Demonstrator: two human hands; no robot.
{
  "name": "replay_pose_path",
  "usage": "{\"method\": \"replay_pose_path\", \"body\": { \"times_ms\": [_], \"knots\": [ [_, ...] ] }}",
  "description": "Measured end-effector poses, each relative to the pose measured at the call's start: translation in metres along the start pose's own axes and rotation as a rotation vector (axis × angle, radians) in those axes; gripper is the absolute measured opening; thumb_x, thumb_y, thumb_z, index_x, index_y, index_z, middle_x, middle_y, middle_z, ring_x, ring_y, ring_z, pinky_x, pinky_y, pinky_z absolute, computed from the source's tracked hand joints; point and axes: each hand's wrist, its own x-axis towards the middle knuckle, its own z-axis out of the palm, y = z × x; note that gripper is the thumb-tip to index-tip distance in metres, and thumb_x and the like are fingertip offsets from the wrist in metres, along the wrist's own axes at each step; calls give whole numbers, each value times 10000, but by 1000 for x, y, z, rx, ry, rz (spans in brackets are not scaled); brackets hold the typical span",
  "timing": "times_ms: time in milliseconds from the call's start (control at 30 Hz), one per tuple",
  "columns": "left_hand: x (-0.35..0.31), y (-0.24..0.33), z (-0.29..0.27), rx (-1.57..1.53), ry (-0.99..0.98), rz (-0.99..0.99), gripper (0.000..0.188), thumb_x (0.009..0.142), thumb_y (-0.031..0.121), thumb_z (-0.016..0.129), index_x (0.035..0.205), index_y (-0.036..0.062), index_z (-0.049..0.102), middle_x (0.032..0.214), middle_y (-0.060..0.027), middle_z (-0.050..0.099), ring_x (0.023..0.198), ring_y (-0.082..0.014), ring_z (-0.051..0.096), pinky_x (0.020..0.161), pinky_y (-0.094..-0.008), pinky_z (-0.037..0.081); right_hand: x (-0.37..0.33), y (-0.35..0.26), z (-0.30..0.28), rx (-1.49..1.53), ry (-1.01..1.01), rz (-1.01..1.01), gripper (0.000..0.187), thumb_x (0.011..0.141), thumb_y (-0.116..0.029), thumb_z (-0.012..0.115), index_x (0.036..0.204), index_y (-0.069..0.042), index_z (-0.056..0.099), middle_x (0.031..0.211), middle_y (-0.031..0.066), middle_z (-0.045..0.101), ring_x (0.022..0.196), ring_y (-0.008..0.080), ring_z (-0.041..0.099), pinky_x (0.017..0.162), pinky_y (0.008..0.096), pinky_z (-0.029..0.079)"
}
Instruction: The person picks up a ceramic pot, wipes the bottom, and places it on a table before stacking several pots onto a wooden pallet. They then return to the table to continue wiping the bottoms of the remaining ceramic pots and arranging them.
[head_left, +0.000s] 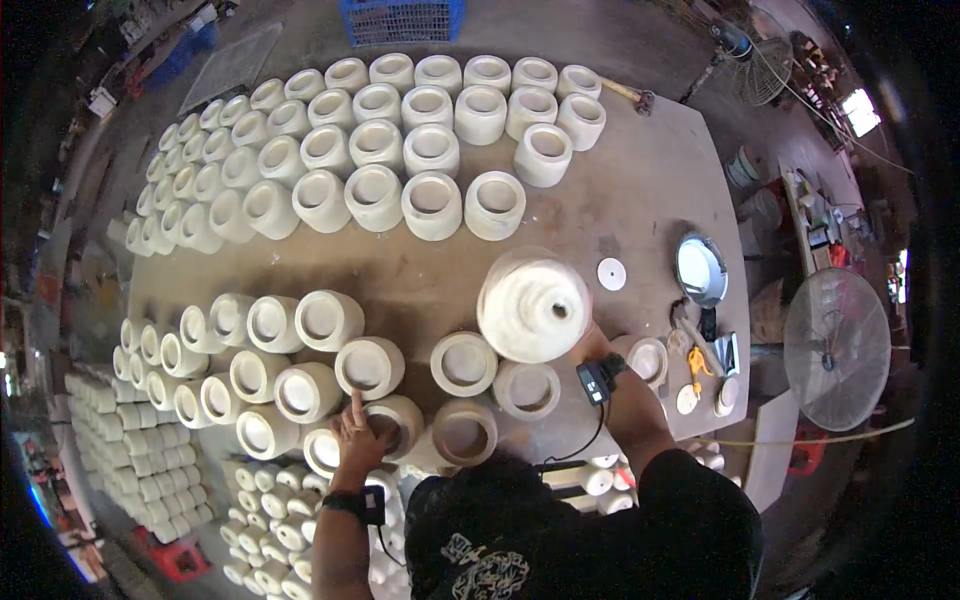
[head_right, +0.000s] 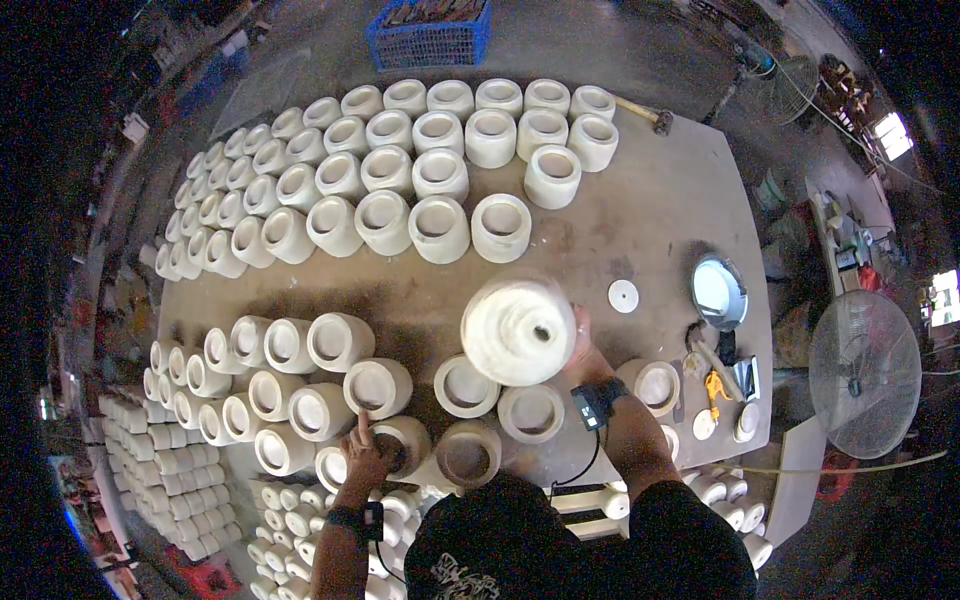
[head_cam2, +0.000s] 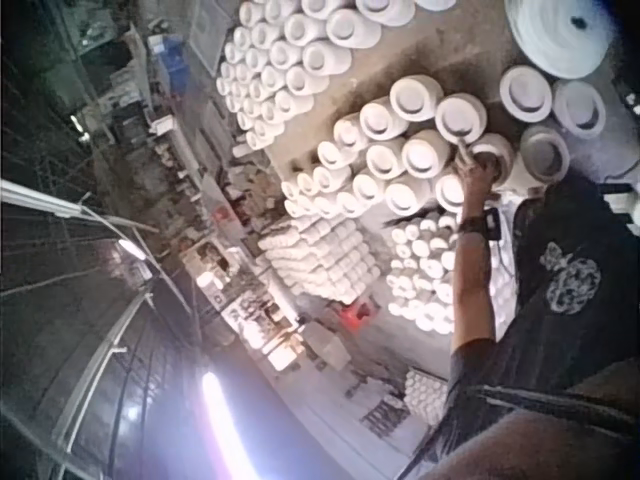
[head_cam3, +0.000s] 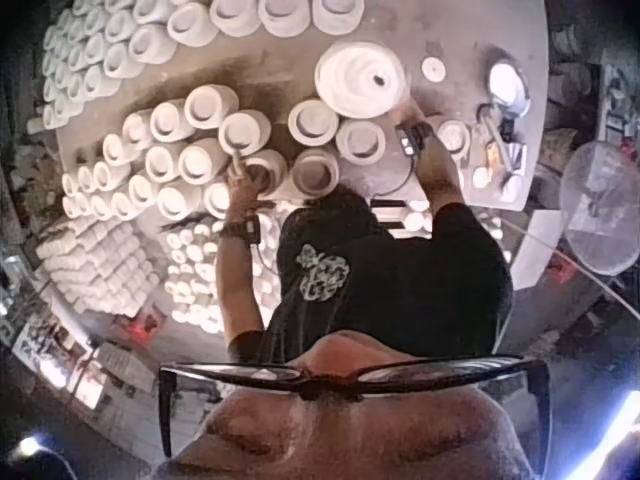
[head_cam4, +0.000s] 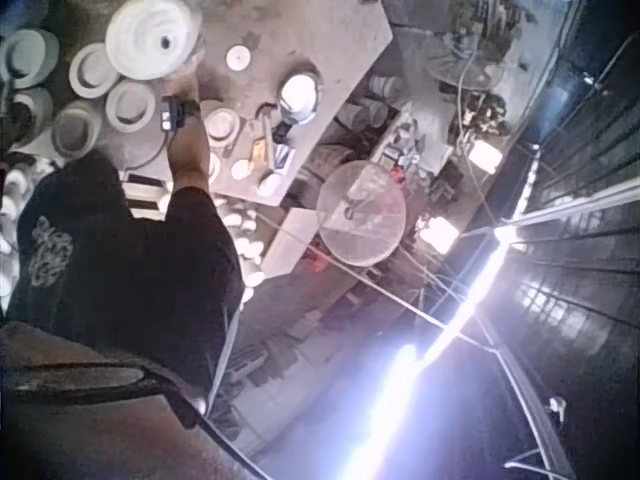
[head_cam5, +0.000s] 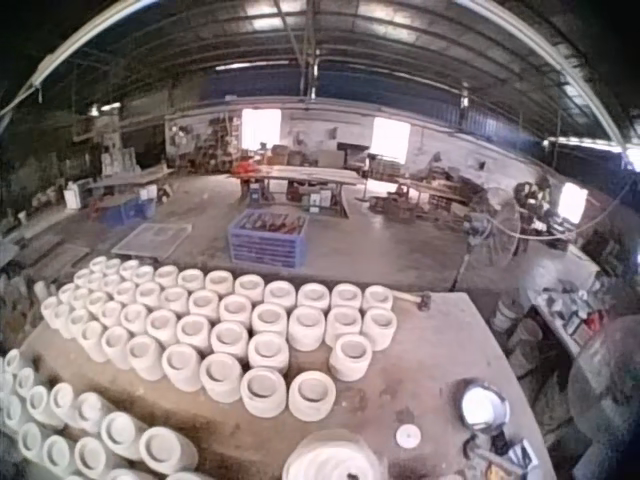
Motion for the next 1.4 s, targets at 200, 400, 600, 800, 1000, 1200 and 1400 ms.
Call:
{"method": "replay_pose_path", "body": {
  "times_ms": [200, 400, 600, 800, 1000, 1200, 1400],
  "knots": [
    [-3, 9, -8, -5, -15, -6, 1068, 771, 407, 744, 1544, 109, 70, 1356, -216, 432, 1294, -407, 396, 1112, -603, 180, -13, 3, 5, -192, -83, 125, 953, 644, -291, 785, 1460, -20, 374, 1397, 143, 524, 1254, 257, 520, 1064, 405, 398],
    [1, 2, 0, 27, 14, 17, 1095, 745, 360, 760, 1546, 113, 55, 1329, -208, 450, 1276, -409, 409, 1118, -599, 182, -32, -13, 18, -492, -103, 176, 1037, 574, -249, 825, 1465, 3, 359, 1402, 150, 518, 1253, 249, 518, 1070, 387, 389],
    [3, -6, 7, 20, 45, 11, 1130, 708, 317, 779, 1551, 112, 56, 1314, -204, 477, 1250, -385, 450, 1103, -619, 203, -19, -14, 67, -494, -383, 256, 1145, 457, -211, 849, 1447, 69, 344, 1371, 180, 536, 1261, 262, 514, 1109, 336, 324],
    [0, 2, -3, 21, 31, 54, 1080, 762, 372, 752, 1553, 118, 60, 1312, -198, 481, 1248, -383, 454, 1079, -651, 215, -11, -18, 73, -662, -349, 257, 1312, 329, -142, 876, 1482, 55, 282, 1432, 151, 483, 1299, 253, 477, 1113, 335, 315],
    [-1, 5, -3, 32, 32, 31, 1073, 778, 396, 736, 1554, 114, 51, 1313, -197, 478, 1246, -385, 451, 1084, -641, 211, -13, -16, 47, -565, -269, 171, 1163, 438, -104, 868, 1468, 24, 343, 1354, 117, 554, 1224, 228, 536, 1085, 348, 362],
    [-1, 8, -1, 45, 76, 45, 1075, 775, 411, 737, 1548, 99, 59, 1281, -194, 496, 1214, -390, 471, 1073, -626, 231, -4, -20, -33, -248, -87, 315, 865, 618, -204, 794, 1384, 0, 449, 1308, 150, 581, 1211, 309, 557, 1080, 445, 395],
    [0, 5, 2, 40, 84, 36, 1095, 749, 421, 750, 1544, 96, 72, 1254, -188, 510, 1197, -393, 480, 1089, -598, 224, 1, 12, -23, 87, 0, 161, 720, 757, -356, 718, 1354, -35, 476, 1306, 209, 559, 1142, 385, 586, 1019, 509, 451]
  ]
}}
